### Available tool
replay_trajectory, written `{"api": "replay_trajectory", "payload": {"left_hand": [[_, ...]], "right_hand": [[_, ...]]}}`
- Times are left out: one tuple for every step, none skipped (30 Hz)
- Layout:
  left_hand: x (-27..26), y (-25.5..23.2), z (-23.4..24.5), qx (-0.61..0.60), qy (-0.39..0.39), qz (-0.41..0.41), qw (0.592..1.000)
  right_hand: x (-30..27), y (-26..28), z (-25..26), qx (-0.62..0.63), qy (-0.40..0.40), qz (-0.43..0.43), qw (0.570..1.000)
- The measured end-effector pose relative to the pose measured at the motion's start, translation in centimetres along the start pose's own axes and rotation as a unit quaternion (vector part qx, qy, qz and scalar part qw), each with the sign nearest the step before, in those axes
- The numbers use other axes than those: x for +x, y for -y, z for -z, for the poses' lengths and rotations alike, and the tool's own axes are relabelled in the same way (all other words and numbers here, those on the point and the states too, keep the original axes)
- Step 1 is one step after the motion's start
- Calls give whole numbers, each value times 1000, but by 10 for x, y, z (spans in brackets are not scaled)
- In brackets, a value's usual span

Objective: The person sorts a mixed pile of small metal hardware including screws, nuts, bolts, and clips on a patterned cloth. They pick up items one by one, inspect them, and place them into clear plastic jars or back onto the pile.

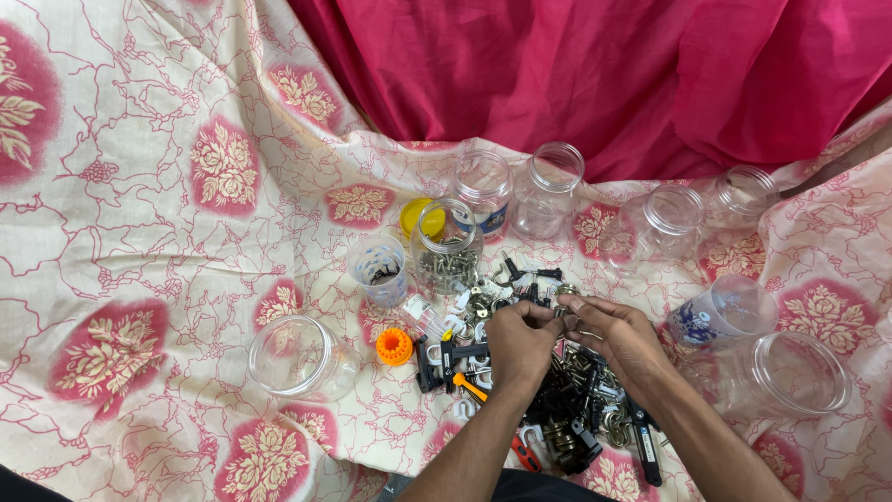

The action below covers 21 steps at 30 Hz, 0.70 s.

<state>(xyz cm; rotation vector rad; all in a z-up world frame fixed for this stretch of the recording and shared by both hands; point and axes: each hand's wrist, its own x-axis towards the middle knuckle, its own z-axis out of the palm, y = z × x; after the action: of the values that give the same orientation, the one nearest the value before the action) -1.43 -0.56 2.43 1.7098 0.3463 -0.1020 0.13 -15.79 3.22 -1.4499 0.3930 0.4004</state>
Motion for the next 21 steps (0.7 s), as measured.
{"api": "replay_trajectory", "payload": {"left_hand": [[-1, 0, 0, 0, -3, -8, 1000], [-2, 0, 0, 1, -6, -15, 1000], [-3, 0, 0, 1, -8, -23, 1000], [-3, 0, 0, 6, -9, -21, 1000], [-3, 0, -1, 11, -10, -19, 1000], [-2, 0, -1, 15, -11, -17, 1000], [-2, 1, -1, 14, -7, -14, 1000], [-1, 1, -1, 14, -2, -10, 1000], [0, 2, -1, 13, 3, -7, 1000], [0, 2, -2, 12, 6, -11, 1000], [1, 3, -2, 10, 10, -16, 1000], [1, 3, -2, 9, 13, -20, 1000], [1, 4, -2, 8, 11, -19, 1000], [1, 4, -3, 7, 10, -17, 1000], [1, 4, -3, 6, 8, -15, 1000], [1, 4, -3, 6, 9, -14, 1000], [0, 4, -3, 7, 10, -12, 1000], [0, 4, -3, 7, 10, -11, 1000], [-1, 4, -3, 3, 10, -8, 1000], [-1, 4, -3, -1, 9, -5, 1000], [-1, 5, -3, -5, 9, -2, 1000]], "right_hand": [[1, -1, 0, -15, -3, 2, 1000], [3, -2, 0, -29, -5, 3, 1000], [5, -3, -1, -44, -8, 5, 999], [7, -5, 0, -50, -11, 10, 999], [7, -6, 0, -56, -15, 15, 998], [8, -7, 1, -62, -18, 20, 998], [9, -8, 2, -57, -21, 21, 998], [10, -9, 3, -52, -26, 21, 998], [10, -10, 4, -47, -30, 22, 998], [10, -10, 5, -45, -32, 22, 998], [11, -10, 6, -42, -35, 23, 998], [11, -10, 6, -40, -37, 24, 998], [11, -10, 7, -38, -36, 27, 998], [11, -11, 7, -37, -35, 30, 998], [11, -11, 7, -36, -33, 33, 998], [11, -11, 7, -33, -30, 37, 998], [11, -11, 8, -30, -28, 41, 998], [10, -11, 8, -27, -24, 44, 998], [10, -11, 7, -30, -26, 47, 998], [10, -10, 7, -34, -27, 49, 998], [11, -10, 6, -38, -29, 52, 997]]}}
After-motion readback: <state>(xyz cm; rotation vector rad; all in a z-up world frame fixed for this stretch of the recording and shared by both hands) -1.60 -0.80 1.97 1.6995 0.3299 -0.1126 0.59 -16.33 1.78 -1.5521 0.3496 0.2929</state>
